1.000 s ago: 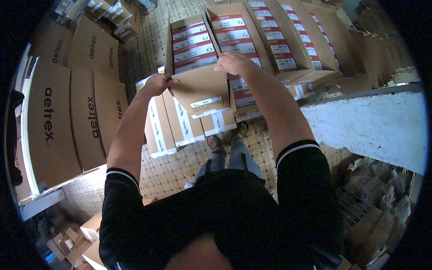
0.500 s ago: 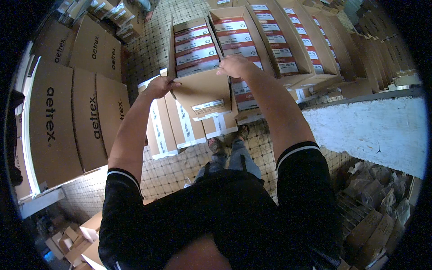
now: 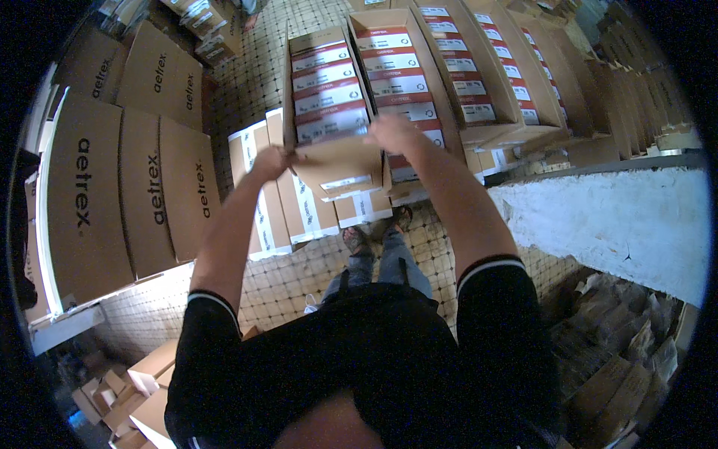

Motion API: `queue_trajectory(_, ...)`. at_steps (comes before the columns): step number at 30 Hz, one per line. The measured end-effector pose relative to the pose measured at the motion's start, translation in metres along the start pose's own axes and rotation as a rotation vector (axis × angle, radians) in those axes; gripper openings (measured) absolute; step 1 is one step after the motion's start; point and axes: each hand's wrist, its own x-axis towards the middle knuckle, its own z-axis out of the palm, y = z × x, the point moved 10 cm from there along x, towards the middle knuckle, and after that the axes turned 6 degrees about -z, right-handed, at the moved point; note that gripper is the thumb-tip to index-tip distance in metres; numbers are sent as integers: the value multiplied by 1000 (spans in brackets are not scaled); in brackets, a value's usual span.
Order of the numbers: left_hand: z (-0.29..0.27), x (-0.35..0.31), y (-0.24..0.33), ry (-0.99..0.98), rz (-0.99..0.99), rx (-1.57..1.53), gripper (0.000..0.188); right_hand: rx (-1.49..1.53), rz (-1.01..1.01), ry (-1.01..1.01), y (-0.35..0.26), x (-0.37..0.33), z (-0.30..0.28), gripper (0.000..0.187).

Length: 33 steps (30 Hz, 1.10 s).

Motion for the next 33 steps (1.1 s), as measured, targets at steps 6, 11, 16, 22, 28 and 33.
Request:
queue_trajectory(6,163,-83,26,-192,-168,-90,39,-64,90,14,-60,-76,143,31)
queue_trajectory(11,172,-97,22,-142,-274,-146,36,-82,203,-47,-62,-79,150,28)
queue_trajectory(16,166,-96,28,-255,-332,-108,34,262,312,-104,-48,-77,121,50)
queue_trajectory(22,175,-98,28,-323,-386,-138,44,209,372,409,-55,-70,89,80)
queue_trajectory(28,152,-98,36,-343,-384,-82,47,62,679,668,-19,-32,80,69)
queue_trajectory(33,97,-55,-9,89,-471,-732,51,262,892,526,16,-23,107,62)
